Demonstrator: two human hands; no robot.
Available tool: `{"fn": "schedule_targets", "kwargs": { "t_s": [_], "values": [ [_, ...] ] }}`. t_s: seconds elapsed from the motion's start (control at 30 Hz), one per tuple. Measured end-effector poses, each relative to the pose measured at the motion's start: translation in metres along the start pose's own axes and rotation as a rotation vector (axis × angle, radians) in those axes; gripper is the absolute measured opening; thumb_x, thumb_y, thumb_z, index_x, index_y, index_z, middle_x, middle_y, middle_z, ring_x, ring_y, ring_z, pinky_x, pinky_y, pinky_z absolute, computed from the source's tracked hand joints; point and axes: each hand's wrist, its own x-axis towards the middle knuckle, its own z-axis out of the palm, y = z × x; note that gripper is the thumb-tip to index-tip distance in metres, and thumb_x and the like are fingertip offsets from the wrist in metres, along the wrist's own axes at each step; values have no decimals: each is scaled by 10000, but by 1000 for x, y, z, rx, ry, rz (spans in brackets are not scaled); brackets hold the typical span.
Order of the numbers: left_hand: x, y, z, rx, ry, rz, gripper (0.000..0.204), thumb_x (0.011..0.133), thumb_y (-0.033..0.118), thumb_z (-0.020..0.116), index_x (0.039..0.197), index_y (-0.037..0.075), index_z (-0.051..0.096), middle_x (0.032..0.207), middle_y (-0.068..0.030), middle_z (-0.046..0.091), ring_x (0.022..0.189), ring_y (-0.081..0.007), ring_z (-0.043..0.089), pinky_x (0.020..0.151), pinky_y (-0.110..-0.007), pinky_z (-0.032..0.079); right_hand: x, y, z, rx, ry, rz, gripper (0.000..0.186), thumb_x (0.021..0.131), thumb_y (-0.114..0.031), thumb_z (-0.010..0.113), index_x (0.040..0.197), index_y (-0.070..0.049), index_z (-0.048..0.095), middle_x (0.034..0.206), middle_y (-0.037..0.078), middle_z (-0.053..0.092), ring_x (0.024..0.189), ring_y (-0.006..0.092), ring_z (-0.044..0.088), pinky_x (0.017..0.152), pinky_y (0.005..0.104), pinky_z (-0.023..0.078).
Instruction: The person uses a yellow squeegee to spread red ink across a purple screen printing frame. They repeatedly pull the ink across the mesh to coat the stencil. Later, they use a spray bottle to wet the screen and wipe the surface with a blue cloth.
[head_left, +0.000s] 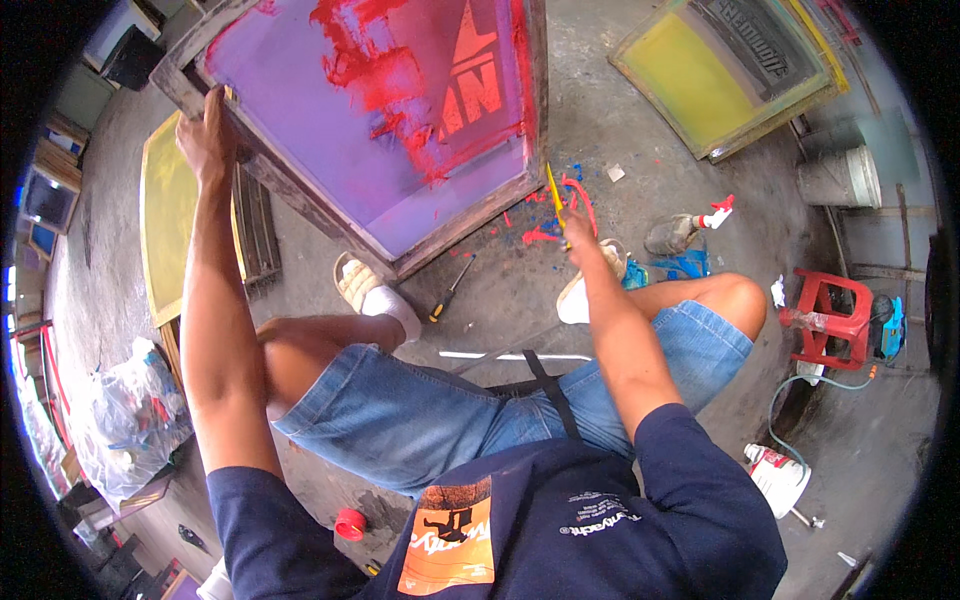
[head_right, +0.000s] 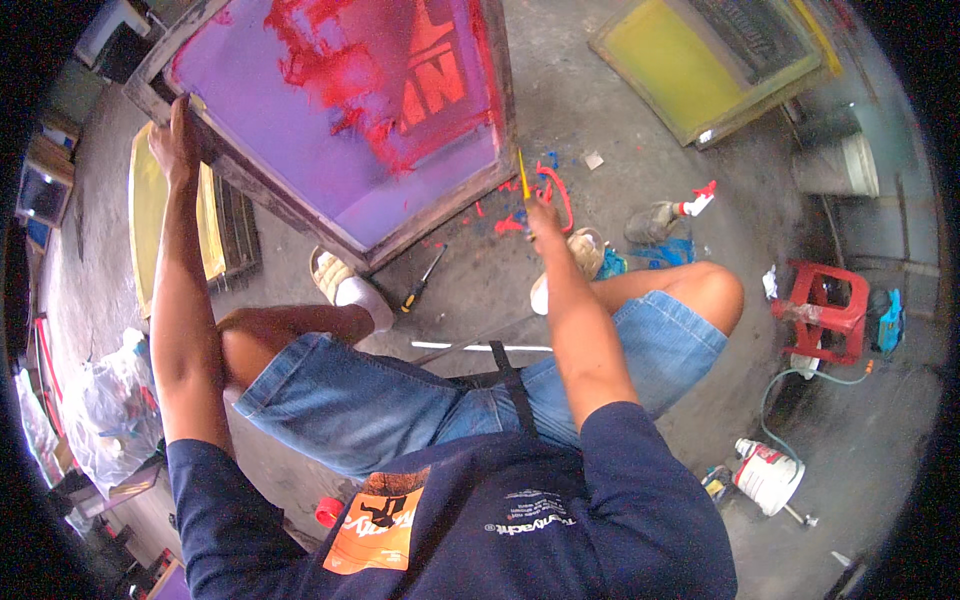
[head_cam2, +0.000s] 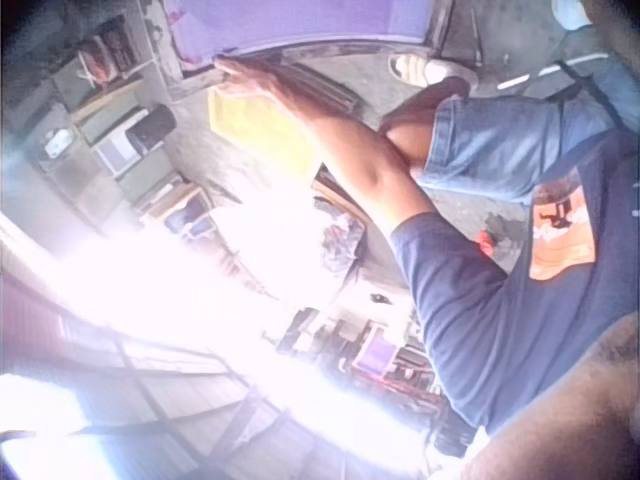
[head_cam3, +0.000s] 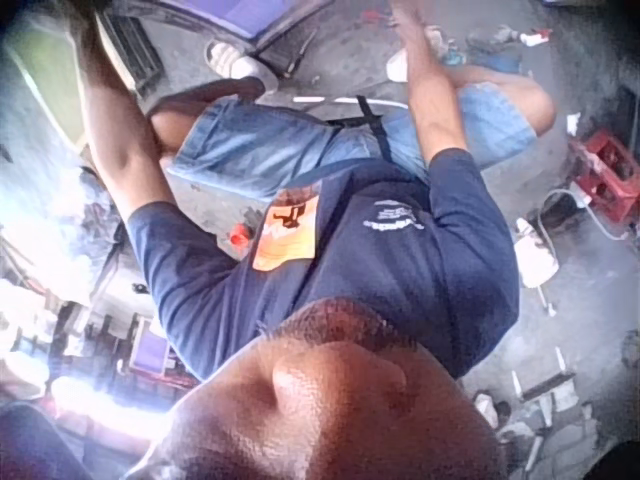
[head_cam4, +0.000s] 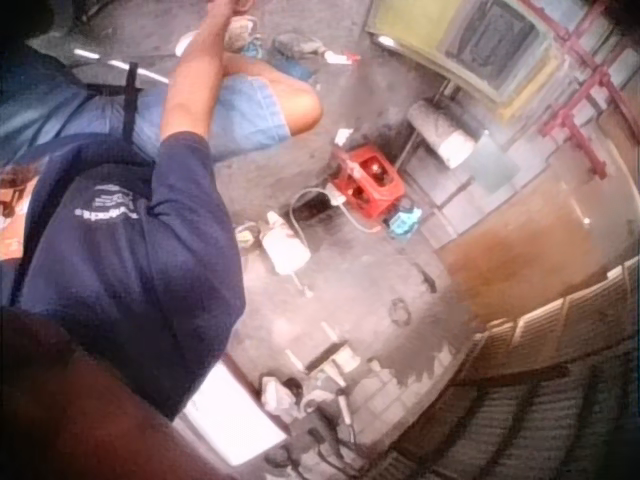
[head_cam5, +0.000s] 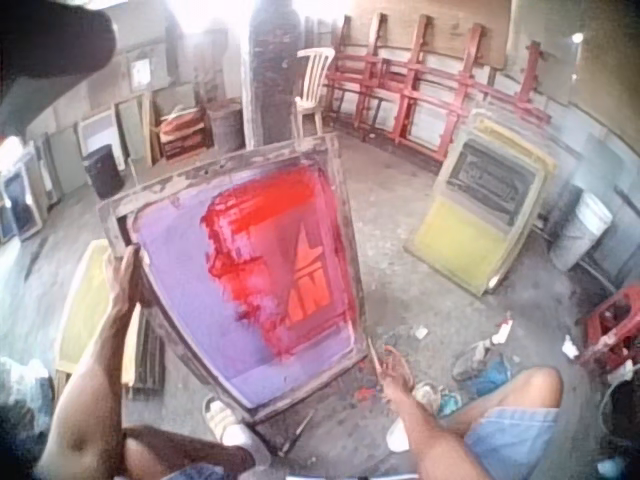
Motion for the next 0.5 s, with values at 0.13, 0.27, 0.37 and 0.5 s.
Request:
{"fn": "schedule_targets", "kwargs": {
  "t_s": [0.13, 0.27, 0.37, 0.5],
  "values": [
    [8, -5, 0, -5, 43, 50, 212, 855, 268, 536, 1033, 185, 617, 862, -234, 598, 794, -410, 593, 711, -481, 463, 18, 71, -16, -399, 80, -241, 255, 819, -264, 534, 935, -51, 611, 696, 71, 570, 609, 228, 545, 502, 381, 418],
    [2, 32, -16, -299, 100, -278, 417, 788, 388, 580, 873, -13, 658, 780, -250, 628, 754, -349, 618, 728, -432, 457, -20, 90, -13, -610, 196, -402, 361, 786, -272, 568, 1022, 1, 596, 885, 198, 644, 878, 350, 610, 750, 414, 469],
    [5, 50, -24, -306, 107, -450, 481, 758, 405, 593, 858, -62, 651, 797, -245, 642, 761, -344, 624, 729, -432, 458, -50, 53, 1, -604, 356, -161, 411, 737, -254, 616, 1081, -31, 587, 985, 223, 626, 961, 361, 594, 820, 420, 453],
    [4, 42, -27, -220, 201, -364, 504, 753, 397, 581, 870, -89, 650, 820, -231, 655, 766, -347, 626, 734, -434, 463, -48, 44, -4, -433, 423, -233, 414, 734, -239, 632, 1117, -86, 590, 1000, 204, 629, 974, 350, 595, 824, 422, 451]
  ]
}}
